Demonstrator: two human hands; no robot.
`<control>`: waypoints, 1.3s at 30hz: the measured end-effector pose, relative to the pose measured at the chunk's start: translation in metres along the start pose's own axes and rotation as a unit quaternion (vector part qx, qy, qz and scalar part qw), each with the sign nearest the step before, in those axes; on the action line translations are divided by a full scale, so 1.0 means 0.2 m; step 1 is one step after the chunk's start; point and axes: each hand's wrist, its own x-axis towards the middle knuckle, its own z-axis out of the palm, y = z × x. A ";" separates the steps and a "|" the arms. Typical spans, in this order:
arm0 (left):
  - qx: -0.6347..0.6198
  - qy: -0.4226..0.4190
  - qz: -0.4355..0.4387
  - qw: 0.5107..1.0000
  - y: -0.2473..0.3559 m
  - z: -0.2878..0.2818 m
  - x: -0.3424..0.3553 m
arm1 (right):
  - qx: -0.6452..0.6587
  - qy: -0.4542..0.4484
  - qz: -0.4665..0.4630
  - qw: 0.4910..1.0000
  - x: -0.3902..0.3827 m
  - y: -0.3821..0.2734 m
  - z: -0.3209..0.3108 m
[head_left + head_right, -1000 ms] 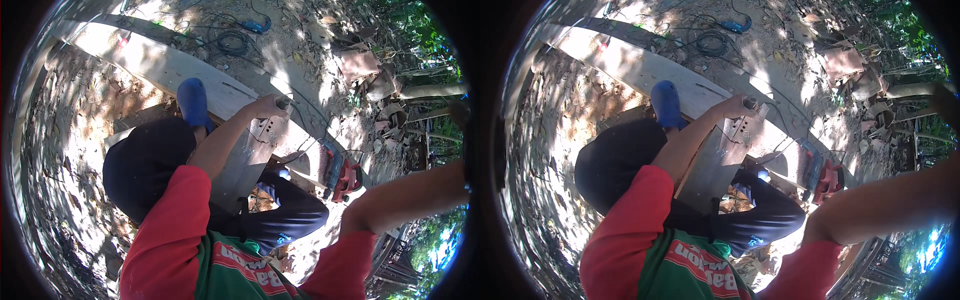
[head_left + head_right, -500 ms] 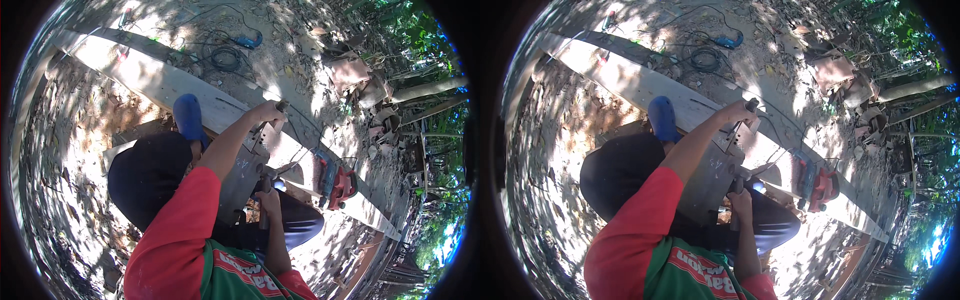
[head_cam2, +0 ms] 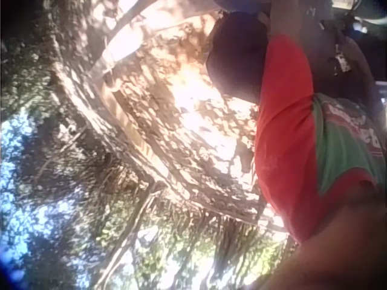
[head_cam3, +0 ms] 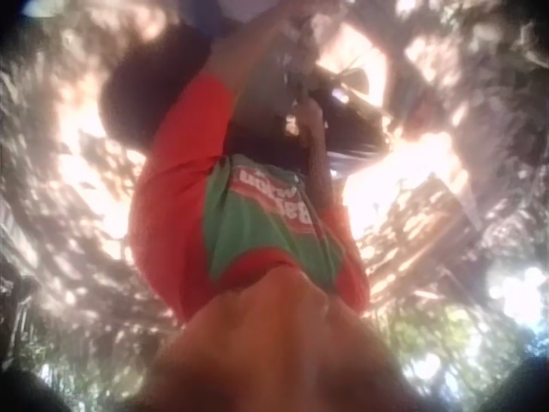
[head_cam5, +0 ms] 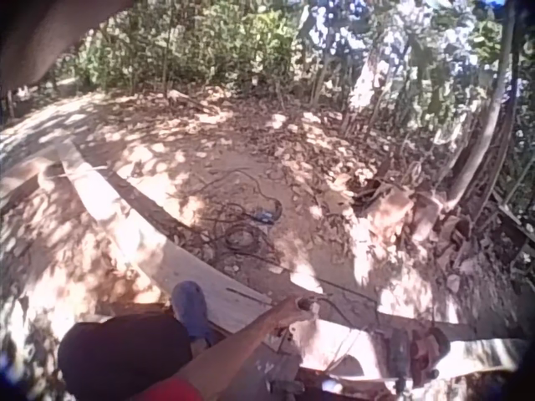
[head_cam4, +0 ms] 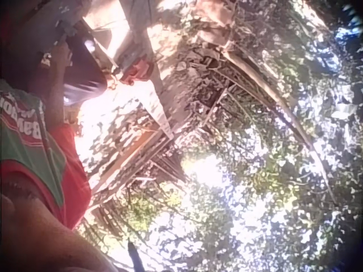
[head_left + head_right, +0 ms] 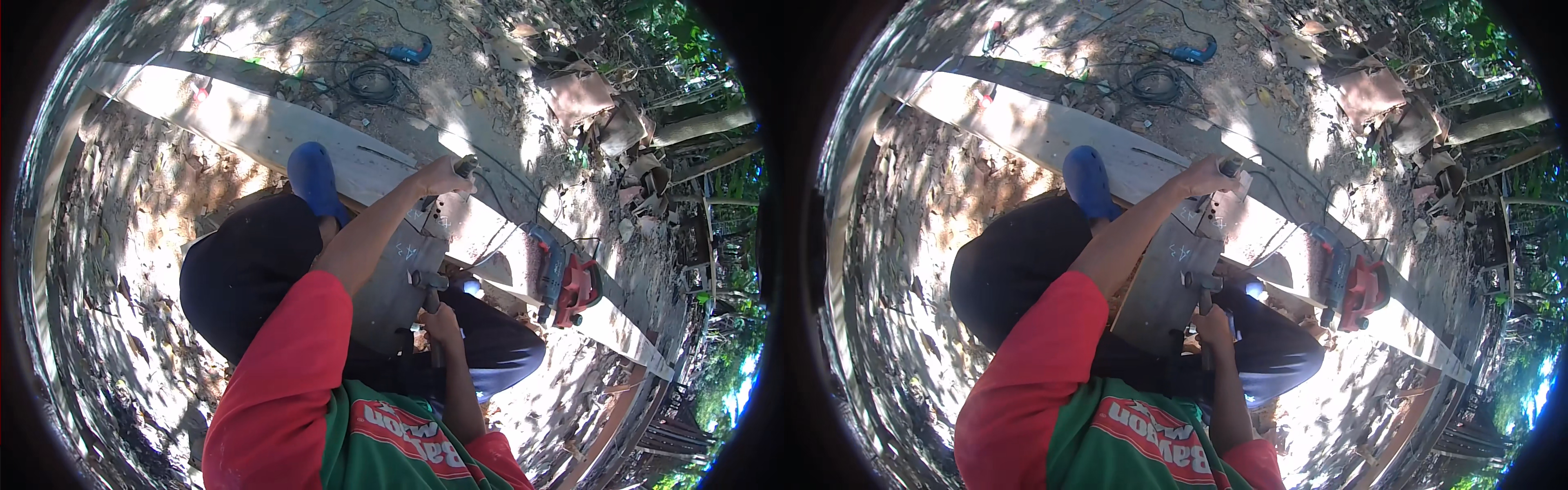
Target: The person constructs a wooden frame outdoors by using a power drill to make holes, a hammer and chisel to shape joints, and a circular saw to cut a board.
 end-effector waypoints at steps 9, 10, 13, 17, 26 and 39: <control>0.005 0.005 0.039 0.999 -0.01 0.04 0.00 | 0.014 0.019 -0.005 1.000 0.02 0.05 0.01; 0.020 0.005 0.040 0.999 0.00 0.01 -0.01 | 0.010 0.020 -0.005 1.000 0.01 0.03 0.02; -0.011 -0.021 0.046 0.999 -0.05 -0.01 0.00 | 0.001 0.016 -0.013 1.000 0.00 -0.01 0.02; -0.003 -0.007 0.040 0.999 -0.03 0.00 -0.02 | -0.005 -0.006 -0.005 1.000 0.02 0.02 0.02; 0.019 -0.009 0.040 0.999 -0.03 0.00 -0.04 | 0.007 -0.010 -0.011 1.000 0.03 0.03 0.02; 0.037 0.009 0.031 0.999 0.00 0.02 -0.07 | 0.068 -0.015 -0.023 0.997 -0.02 0.00 -0.01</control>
